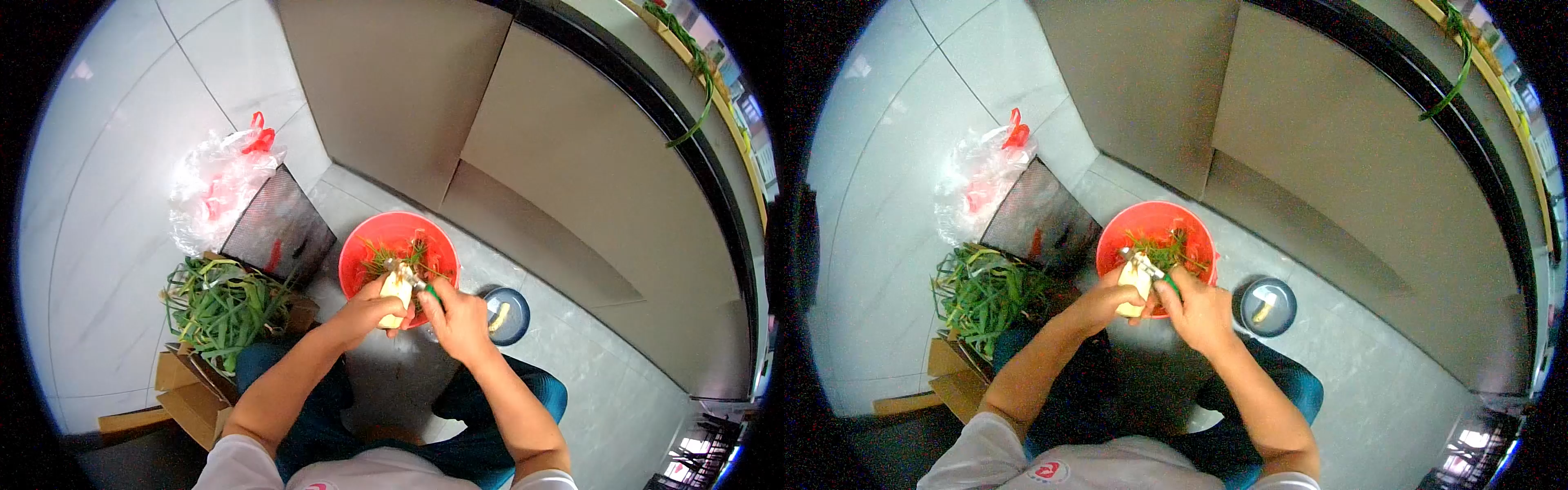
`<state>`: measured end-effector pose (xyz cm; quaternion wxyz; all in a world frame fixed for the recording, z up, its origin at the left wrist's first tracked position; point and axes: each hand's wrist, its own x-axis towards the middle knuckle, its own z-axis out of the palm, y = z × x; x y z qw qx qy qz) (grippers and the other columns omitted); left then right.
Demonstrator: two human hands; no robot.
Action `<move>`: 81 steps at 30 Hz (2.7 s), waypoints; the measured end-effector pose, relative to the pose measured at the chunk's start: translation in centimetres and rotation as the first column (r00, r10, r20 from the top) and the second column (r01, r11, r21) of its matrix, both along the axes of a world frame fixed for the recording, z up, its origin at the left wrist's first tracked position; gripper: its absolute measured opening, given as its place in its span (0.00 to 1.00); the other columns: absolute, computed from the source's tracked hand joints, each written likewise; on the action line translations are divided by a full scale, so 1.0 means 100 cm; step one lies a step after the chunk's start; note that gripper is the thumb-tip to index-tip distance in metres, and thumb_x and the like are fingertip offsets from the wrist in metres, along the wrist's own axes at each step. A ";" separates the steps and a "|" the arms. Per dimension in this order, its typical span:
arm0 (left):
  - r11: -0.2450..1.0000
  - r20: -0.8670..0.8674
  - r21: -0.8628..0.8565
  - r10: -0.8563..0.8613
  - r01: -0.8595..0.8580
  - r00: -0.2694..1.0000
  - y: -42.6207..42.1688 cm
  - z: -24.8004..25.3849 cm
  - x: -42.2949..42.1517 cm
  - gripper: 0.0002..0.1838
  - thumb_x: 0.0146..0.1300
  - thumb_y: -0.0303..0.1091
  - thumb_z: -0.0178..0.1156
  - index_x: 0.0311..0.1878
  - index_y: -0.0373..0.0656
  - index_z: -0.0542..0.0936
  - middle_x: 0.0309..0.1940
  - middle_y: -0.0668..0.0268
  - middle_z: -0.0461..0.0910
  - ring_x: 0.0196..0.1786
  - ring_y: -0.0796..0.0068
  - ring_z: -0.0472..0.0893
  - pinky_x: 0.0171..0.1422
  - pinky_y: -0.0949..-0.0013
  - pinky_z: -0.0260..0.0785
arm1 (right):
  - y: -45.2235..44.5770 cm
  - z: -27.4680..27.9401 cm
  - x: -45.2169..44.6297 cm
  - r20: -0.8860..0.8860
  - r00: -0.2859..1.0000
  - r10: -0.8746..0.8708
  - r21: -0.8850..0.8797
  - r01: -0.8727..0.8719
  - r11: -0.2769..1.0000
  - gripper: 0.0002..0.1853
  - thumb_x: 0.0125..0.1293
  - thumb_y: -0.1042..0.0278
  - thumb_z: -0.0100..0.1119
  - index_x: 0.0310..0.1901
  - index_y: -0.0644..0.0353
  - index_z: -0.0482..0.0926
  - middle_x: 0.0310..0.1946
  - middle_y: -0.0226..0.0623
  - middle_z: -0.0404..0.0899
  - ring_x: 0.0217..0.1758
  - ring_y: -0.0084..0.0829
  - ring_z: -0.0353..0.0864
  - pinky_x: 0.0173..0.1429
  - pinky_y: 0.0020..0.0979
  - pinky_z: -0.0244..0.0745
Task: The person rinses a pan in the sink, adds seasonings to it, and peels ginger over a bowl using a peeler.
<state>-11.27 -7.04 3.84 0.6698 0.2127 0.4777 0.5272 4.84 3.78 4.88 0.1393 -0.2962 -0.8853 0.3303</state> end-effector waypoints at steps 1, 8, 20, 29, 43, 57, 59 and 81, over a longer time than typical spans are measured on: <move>1.000 -0.039 0.025 0.001 0.000 0.999 0.001 0.005 0.000 0.18 0.56 0.28 0.57 0.52 0.42 0.71 0.31 0.66 0.76 0.30 0.79 0.75 0.28 0.75 0.65 | 0.004 -0.002 -0.001 0.002 1.000 -0.001 -0.001 0.001 1.000 0.19 0.71 0.48 0.49 0.43 0.56 0.76 0.26 0.51 0.81 0.33 0.54 0.82 0.35 0.50 0.76; 0.986 -0.616 0.142 0.156 -0.086 0.772 0.001 -0.025 0.007 0.22 0.56 0.32 0.55 0.54 0.35 0.68 0.36 0.55 0.79 0.38 0.62 0.80 0.42 0.62 0.73 | 0.015 -0.017 0.002 0.012 0.994 -0.110 -0.398 0.105 0.911 0.23 0.73 0.44 0.45 0.42 0.59 0.77 0.25 0.54 0.79 0.35 0.57 0.82 0.41 0.49 0.76; 0.988 -0.961 -0.142 -0.122 -0.064 0.249 -0.002 -0.001 0.003 0.25 0.57 0.38 0.58 0.56 0.36 0.69 0.45 0.43 0.79 0.48 0.42 0.79 0.52 0.48 0.71 | 0.009 0.001 0.001 0.218 0.974 -0.060 0.132 0.031 0.991 0.19 0.70 0.48 0.50 0.40 0.58 0.77 0.22 0.50 0.81 0.27 0.51 0.83 0.30 0.48 0.76; 0.993 -0.972 -0.100 -0.087 -0.054 0.218 -0.002 0.006 0.004 0.25 0.53 0.35 0.59 0.53 0.31 0.69 0.44 0.44 0.78 0.49 0.46 0.79 0.51 0.50 0.72 | 0.002 0.003 0.004 0.096 0.995 -0.007 -0.123 0.019 0.992 0.21 0.71 0.46 0.47 0.46 0.56 0.79 0.24 0.53 0.81 0.30 0.54 0.83 0.34 0.50 0.77; 0.998 -0.998 -0.062 -0.062 -0.001 0.010 0.001 0.002 0.008 0.20 0.52 0.33 0.63 0.45 0.36 0.69 0.40 0.49 0.78 0.45 0.47 0.79 0.46 0.49 0.73 | 0.024 -0.007 0.006 0.315 0.937 -0.153 0.051 0.145 0.988 0.23 0.72 0.46 0.48 0.39 0.61 0.78 0.28 0.54 0.82 0.35 0.45 0.85 0.37 0.42 0.78; 0.987 -0.904 -0.157 -0.149 0.012 0.400 0.001 0.009 0.010 0.27 0.51 0.42 0.68 0.48 0.34 0.69 0.44 0.46 0.78 0.49 0.46 0.80 0.49 0.50 0.72 | 0.010 -0.015 -0.016 -0.122 0.921 -0.369 -0.974 -0.041 0.221 0.12 0.61 0.65 0.65 0.43 0.54 0.73 0.21 0.18 0.67 0.15 0.11 0.57 0.18 0.20 0.46; 0.999 -0.795 -0.032 -0.043 0.028 0.605 -0.001 -0.003 0.008 0.30 0.52 0.42 0.70 0.52 0.32 0.70 0.44 0.48 0.79 0.49 0.57 0.82 0.47 0.57 0.74 | 0.013 -0.017 -0.013 -0.122 0.932 -0.341 -0.978 -0.054 0.202 0.11 0.61 0.66 0.63 0.43 0.53 0.73 0.20 0.18 0.66 0.15 0.12 0.57 0.18 0.20 0.46; 0.964 -0.439 0.149 0.265 -0.221 0.859 -0.001 -0.005 -0.008 0.27 0.52 0.26 0.60 0.59 0.36 0.71 0.38 0.65 0.79 0.34 0.78 0.80 0.34 0.73 0.74 | -0.004 0.000 0.005 -0.004 0.994 0.113 0.147 -0.111 0.983 0.13 0.67 0.56 0.56 0.40 0.59 0.76 0.30 0.45 0.80 0.31 0.48 0.82 0.31 0.43 0.75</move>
